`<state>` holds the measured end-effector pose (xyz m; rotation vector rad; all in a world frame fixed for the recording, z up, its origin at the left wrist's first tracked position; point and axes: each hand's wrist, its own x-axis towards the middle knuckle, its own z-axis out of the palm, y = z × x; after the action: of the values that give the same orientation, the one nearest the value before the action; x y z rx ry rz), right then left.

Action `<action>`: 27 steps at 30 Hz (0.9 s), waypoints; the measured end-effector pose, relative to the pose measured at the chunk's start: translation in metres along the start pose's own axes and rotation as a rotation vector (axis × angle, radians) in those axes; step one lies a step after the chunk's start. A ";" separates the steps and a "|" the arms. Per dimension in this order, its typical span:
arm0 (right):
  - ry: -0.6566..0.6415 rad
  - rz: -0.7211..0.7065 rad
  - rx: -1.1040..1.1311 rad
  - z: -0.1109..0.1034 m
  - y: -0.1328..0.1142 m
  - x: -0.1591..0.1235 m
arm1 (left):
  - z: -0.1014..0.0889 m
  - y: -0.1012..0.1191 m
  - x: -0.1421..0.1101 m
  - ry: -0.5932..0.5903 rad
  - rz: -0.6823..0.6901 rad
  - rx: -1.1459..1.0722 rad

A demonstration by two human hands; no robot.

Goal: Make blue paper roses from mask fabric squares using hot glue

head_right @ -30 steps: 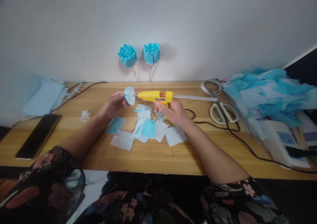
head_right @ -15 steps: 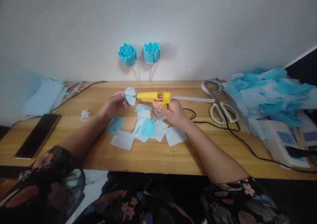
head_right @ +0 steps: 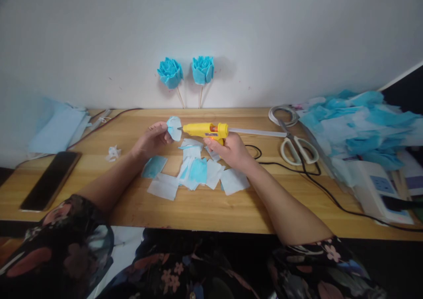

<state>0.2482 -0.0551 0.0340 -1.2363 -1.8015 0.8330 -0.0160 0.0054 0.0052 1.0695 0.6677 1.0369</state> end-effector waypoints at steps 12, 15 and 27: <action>0.026 -0.017 -0.172 0.000 0.001 -0.004 | 0.000 0.001 0.000 -0.016 0.009 0.012; 0.060 -0.045 -0.221 -0.002 0.000 -0.002 | 0.000 0.001 0.000 -0.021 0.016 0.006; 0.104 0.303 0.260 -0.005 0.023 0.012 | 0.002 0.003 0.001 -0.019 0.032 -0.013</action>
<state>0.2604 -0.0358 0.0198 -1.3695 -1.3914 1.1113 -0.0155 0.0057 0.0090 1.0804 0.6290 1.0558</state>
